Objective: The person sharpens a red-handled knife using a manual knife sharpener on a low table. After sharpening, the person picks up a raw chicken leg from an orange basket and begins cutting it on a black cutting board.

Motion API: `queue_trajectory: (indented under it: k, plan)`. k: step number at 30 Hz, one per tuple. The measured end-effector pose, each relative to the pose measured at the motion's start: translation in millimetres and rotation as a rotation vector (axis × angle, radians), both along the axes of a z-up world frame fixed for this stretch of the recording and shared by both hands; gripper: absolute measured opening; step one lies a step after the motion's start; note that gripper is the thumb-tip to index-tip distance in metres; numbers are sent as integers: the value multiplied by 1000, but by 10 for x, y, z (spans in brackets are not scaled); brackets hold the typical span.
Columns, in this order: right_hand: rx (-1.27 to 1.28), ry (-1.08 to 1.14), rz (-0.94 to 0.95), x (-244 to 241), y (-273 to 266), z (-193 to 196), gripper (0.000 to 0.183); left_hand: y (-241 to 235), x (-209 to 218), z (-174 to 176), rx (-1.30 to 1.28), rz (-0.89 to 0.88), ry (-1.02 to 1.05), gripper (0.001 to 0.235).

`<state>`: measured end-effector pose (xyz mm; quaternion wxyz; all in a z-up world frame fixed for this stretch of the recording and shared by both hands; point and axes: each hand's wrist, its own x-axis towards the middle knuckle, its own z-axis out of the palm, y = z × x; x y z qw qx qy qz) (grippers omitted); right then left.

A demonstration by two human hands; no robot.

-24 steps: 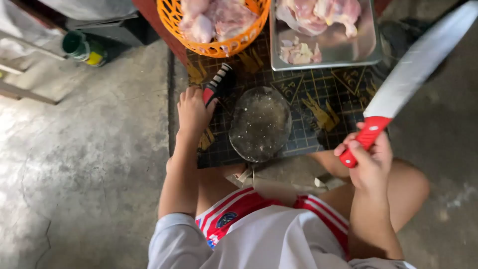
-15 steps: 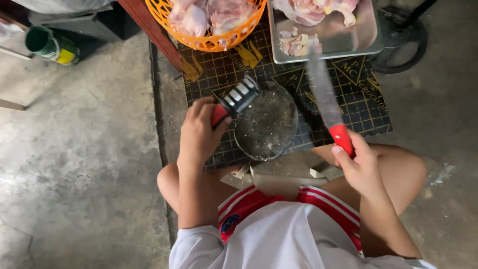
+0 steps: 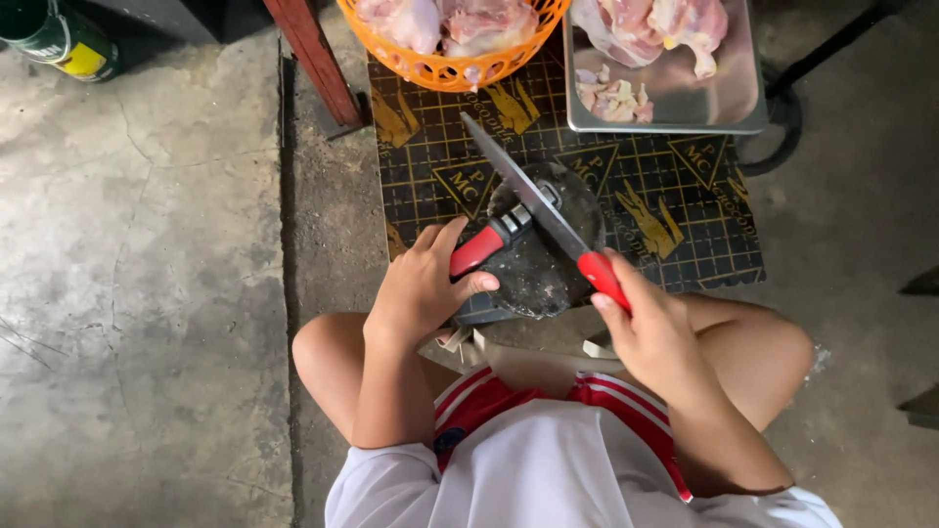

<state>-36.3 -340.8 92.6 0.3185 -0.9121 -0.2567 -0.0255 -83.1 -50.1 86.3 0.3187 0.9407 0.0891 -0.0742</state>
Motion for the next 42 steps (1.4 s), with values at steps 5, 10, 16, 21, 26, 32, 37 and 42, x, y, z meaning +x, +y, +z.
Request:
queue_trajectory:
  k: [5,10,16,21,26,32,37,42]
  plan:
    - [-73,-106,58,25,247,-35,49,-37,-12,12,-49,-34,12,91]
    - [-121,-78,111,49,448,144,49,-79,17,-52,-95,-37,-20,92]
    - [-202,-102,130,104,510,82,52,-164,25,-73,-71,-8,28,86]
    - [-243,-317,153,177,597,2,56,-186,33,-87,-47,5,-19,87]
    - [-253,-208,178,246,610,28,55,-263,52,-130,14,45,21,81]
    - [-316,-266,180,206,486,43,54,-263,80,-128,59,46,18,83]
    - [-352,-209,178,107,271,57,52,-269,80,-42,28,54,72,84]
    - [-462,-32,205,22,-80,41,64,-250,77,-325,15,44,0,78]
